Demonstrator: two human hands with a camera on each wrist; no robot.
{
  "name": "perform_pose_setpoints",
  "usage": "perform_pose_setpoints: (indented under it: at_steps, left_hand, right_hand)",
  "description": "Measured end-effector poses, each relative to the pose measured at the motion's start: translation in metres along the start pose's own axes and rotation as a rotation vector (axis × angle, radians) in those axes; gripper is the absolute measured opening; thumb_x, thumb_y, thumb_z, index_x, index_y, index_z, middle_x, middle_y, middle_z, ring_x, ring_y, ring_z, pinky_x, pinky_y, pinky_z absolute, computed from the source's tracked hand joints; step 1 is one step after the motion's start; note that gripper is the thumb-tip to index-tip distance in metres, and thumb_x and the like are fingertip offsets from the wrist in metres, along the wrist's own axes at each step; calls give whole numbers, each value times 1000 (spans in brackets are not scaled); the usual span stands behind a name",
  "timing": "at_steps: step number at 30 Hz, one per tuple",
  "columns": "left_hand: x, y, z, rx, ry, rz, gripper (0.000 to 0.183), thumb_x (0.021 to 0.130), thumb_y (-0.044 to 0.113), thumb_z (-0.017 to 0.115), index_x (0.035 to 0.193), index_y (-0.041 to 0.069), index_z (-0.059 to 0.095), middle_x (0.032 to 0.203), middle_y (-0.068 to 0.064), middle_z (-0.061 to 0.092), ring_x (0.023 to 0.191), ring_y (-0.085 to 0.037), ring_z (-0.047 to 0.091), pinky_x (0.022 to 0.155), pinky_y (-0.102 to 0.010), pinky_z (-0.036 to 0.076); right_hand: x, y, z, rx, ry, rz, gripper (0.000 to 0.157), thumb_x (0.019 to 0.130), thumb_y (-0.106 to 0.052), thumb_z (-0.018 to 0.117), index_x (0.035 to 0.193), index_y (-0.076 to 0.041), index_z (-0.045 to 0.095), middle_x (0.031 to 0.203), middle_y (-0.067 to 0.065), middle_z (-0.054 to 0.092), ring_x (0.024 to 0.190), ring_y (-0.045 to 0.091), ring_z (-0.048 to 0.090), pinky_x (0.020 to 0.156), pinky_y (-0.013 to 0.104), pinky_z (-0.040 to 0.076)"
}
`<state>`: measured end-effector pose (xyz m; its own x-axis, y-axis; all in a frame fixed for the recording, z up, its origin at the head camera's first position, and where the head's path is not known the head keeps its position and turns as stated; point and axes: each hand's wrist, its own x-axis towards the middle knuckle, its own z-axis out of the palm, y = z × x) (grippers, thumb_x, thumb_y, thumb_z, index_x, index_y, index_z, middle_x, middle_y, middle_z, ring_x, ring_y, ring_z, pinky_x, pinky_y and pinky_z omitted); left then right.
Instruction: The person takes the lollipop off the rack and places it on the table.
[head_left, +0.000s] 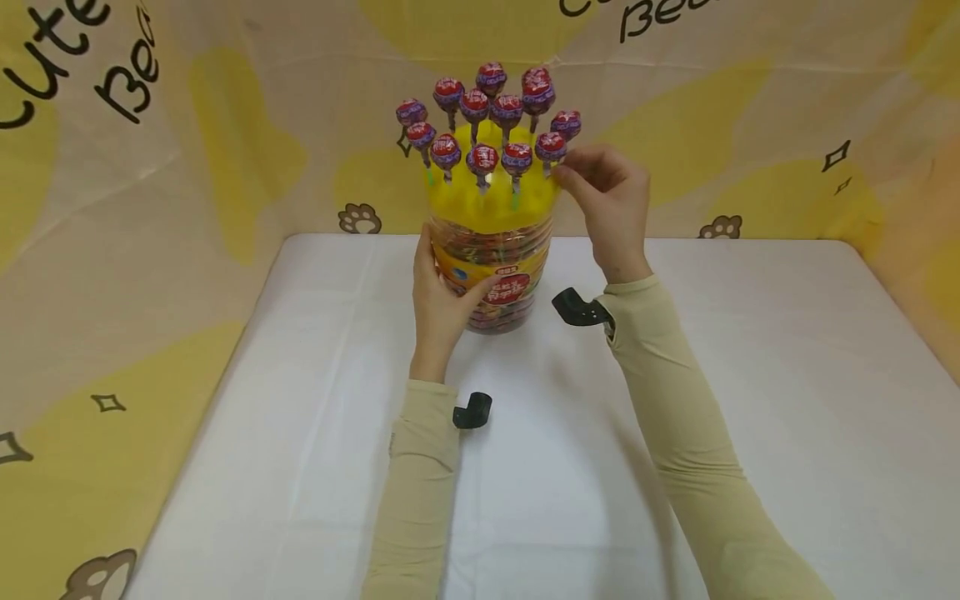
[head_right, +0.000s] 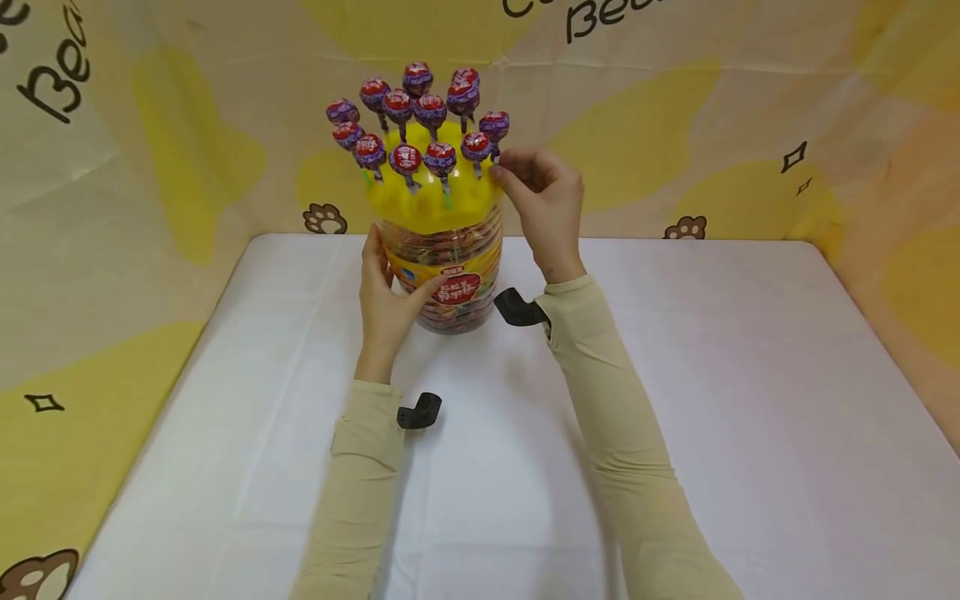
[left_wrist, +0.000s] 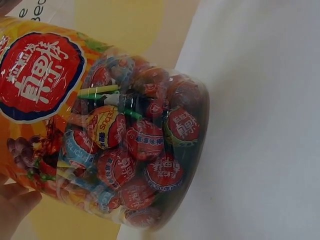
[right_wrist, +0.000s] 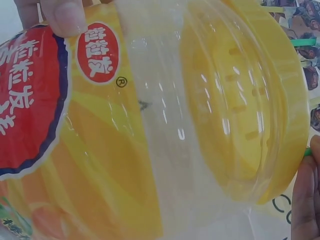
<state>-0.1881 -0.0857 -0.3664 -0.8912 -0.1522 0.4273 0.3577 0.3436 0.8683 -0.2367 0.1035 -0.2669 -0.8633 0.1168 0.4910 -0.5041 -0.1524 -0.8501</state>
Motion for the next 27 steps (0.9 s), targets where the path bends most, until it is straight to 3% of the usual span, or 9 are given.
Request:
perform_pose_setpoints:
  at_steps: [11, 27]
  left_hand:
    - [2, -2, -7, -27, -29, -25, 98, 79, 22, 78, 151, 7, 13, 152, -8, 24, 138, -17, 25, 112, -32, 26]
    - [1, 5, -9, -19, -60, -80, 100, 79, 24, 78, 151, 10, 10, 153, -8, 22, 139, -20, 25, 112, -44, 26]
  right_hand:
    - [-4, -3, 2, -38, -12, 7, 6, 84, 2, 68, 89, 1, 71, 88, 9, 66, 80, 24, 61, 82, 27, 53]
    - [-4, 3, 7, 98, 63, -44, 9, 83, 9, 66, 83, 0, 69, 83, 8, 62, 76, 24, 58, 78, 28, 54]
